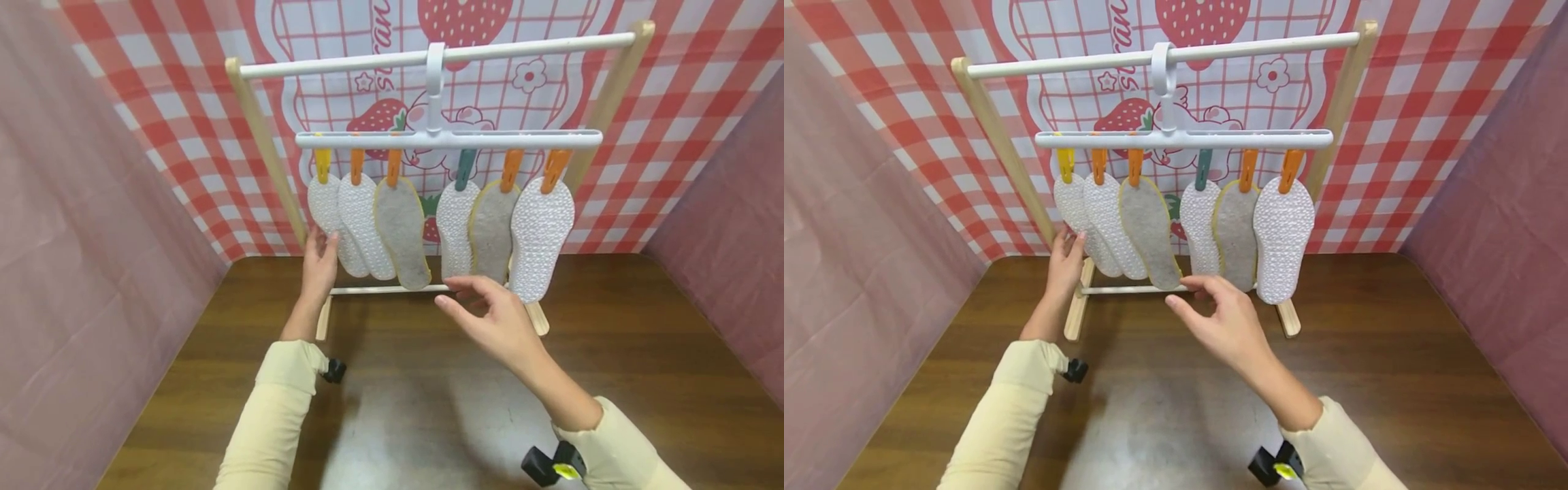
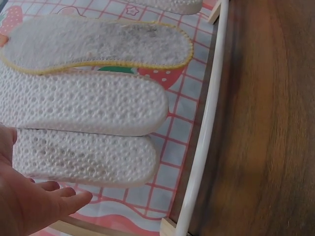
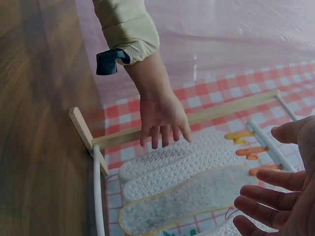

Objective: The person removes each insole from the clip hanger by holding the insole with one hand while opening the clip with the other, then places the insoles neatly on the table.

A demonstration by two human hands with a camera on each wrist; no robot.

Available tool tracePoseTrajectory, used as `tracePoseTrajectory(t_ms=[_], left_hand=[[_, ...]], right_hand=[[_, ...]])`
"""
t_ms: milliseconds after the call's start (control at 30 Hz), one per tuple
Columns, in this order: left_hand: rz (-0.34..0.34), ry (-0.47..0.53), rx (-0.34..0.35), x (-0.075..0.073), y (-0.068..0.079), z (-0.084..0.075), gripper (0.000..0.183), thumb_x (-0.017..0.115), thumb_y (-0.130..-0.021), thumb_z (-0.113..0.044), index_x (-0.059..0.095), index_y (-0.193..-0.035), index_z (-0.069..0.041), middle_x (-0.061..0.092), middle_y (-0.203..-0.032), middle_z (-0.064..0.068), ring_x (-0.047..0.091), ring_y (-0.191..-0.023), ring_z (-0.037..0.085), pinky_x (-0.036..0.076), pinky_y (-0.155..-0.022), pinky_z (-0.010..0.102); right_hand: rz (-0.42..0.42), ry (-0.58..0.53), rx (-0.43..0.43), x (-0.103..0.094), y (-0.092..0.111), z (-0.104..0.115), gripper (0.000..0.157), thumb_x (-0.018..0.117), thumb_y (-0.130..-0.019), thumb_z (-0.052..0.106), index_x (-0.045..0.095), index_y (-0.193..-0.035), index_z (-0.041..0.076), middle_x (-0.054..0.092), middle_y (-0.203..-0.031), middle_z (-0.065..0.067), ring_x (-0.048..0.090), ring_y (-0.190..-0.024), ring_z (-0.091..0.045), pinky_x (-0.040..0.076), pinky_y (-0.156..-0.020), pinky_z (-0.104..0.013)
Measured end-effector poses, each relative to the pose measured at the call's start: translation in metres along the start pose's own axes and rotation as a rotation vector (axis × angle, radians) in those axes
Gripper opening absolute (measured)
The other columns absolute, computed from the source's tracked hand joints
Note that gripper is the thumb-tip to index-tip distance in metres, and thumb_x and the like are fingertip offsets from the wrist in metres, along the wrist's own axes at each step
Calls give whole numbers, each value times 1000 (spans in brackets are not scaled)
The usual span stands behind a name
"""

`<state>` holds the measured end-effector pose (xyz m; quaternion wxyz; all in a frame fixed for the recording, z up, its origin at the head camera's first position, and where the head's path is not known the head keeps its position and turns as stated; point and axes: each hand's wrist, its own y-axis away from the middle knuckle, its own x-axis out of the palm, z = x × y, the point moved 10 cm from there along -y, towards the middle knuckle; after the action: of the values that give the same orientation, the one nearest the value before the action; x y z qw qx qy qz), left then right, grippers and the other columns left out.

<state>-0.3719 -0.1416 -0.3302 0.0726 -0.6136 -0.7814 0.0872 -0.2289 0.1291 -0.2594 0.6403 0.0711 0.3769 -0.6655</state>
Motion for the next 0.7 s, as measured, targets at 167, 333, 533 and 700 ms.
tracePoseTrajectory(t_ms=[167, 333, 533, 700], left_hand=[[-19, 31, -1, 1, 6, -6, 58, 46, -98, -17, 18, -144, 5, 33, -144, 26, 32, -136, 34, 28, -115, 40], [-102, 44, -23, -7, 13, -5, 52, 48, -97, -19, 28, -140, 4, 43, -134, 24, 45, -121, 27, 42, -103, 36], [-275, 128, 27, -21, 24, -4, 32, 52, -94, -9, 45, -121, 8, 53, -94, 5, 49, -80, 6, 44, -69, 15], [-314, 172, 83, -29, 32, -9, 25, 53, -93, -8, 50, -112, 7, 51, -84, -3, 51, -76, 3, 47, -70, 17]], right_hand=[[34, -11, -6, -3, -2, 6, 30, 70, -83, 26, 67, -109, 10, 69, -100, -4, 64, -86, -18, 55, -74, -34], [59, -16, -1, 0, -6, 11, 30, 68, -85, 31, 67, -110, 16, 69, -99, -2, 64, -82, -14, 54, -72, -29], [41, -46, -47, 2, -9, 20, 23, 67, -86, 23, 68, -107, 12, 70, -95, -3, 63, -79, -13, 53, -68, -24], [56, -51, -44, 6, -9, 22, 23, 67, -86, 21, 68, -106, 10, 70, -93, -4, 63, -76, -14, 52, -66, -21]])
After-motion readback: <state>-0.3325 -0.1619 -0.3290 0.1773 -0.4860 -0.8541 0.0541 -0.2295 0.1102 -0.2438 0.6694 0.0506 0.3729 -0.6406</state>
